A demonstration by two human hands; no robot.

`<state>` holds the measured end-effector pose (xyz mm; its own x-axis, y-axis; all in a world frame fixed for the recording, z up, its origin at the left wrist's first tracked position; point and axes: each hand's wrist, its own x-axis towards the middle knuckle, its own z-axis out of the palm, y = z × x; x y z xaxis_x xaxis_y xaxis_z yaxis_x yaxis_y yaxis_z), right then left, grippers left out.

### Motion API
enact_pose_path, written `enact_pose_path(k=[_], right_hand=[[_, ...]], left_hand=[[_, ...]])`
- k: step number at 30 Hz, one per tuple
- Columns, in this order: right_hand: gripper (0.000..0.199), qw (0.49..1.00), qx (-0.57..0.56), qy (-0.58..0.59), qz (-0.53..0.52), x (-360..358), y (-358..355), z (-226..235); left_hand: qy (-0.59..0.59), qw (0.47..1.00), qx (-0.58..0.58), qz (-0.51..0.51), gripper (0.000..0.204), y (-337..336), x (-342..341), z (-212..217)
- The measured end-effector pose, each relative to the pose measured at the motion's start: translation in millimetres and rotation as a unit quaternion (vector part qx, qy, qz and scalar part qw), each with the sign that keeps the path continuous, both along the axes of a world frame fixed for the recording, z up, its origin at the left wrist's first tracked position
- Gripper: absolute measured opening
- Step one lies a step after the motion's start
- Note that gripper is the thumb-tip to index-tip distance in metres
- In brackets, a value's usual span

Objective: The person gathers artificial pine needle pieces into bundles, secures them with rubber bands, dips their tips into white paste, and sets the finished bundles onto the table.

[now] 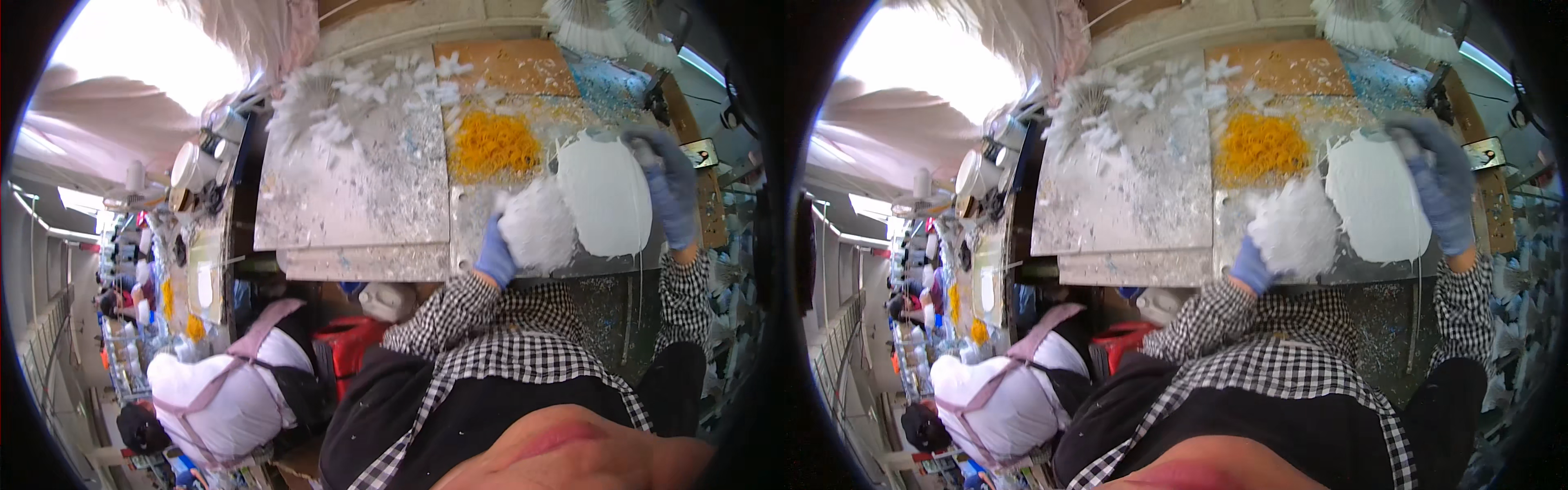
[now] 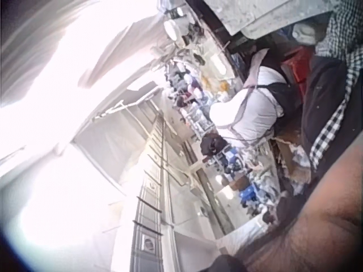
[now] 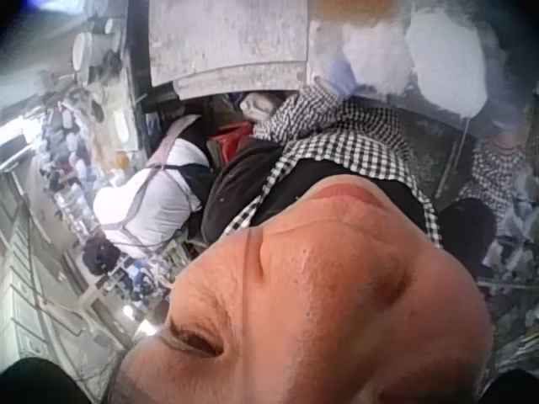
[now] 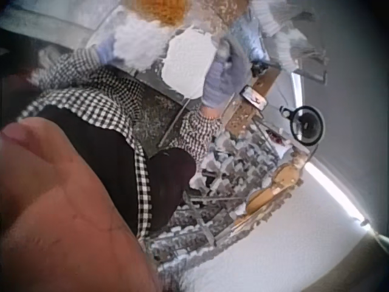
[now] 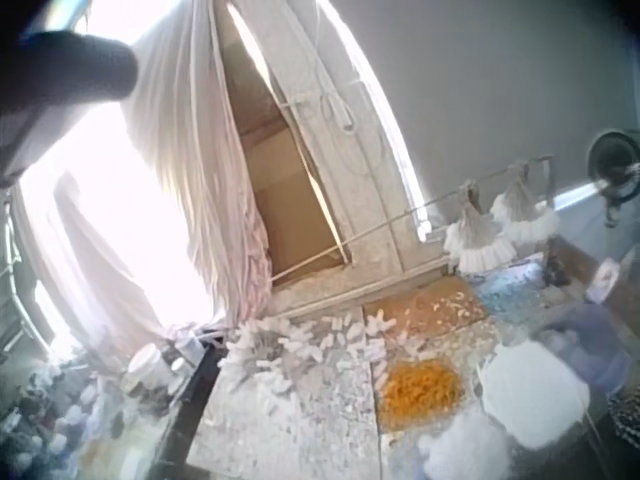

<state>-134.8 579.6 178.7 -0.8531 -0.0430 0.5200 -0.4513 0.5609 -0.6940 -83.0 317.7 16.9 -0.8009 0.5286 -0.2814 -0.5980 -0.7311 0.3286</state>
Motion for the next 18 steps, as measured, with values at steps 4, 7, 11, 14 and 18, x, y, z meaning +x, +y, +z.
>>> enact_pose_path(k=[4,7,11,14,18], right_hand=[[0.018,0.974,0.083,0.090,0.190,-8,-51,40],[0.017,0.927,0.142,0.289,0.191,-52,-89,59],[0.029,0.862,0.279,0.409,0.109,-149,-150,86],[0.043,0.857,0.340,0.385,0.048,-207,-174,96],[0.041,0.879,0.373,0.289,0.073,-213,-206,92]], left_hand=[[-0.027,0.997,0.068,0.039,0.072,-10,5,1],[0.227,0.939,-0.192,0.171,0.045,-41,-22,80],[0.432,0.736,-0.441,0.279,0.027,-87,-82,135],[0.451,0.694,-0.478,0.295,0.028,-107,-119,157],[0.403,0.672,-0.519,0.341,0.025,-149,-150,154]])
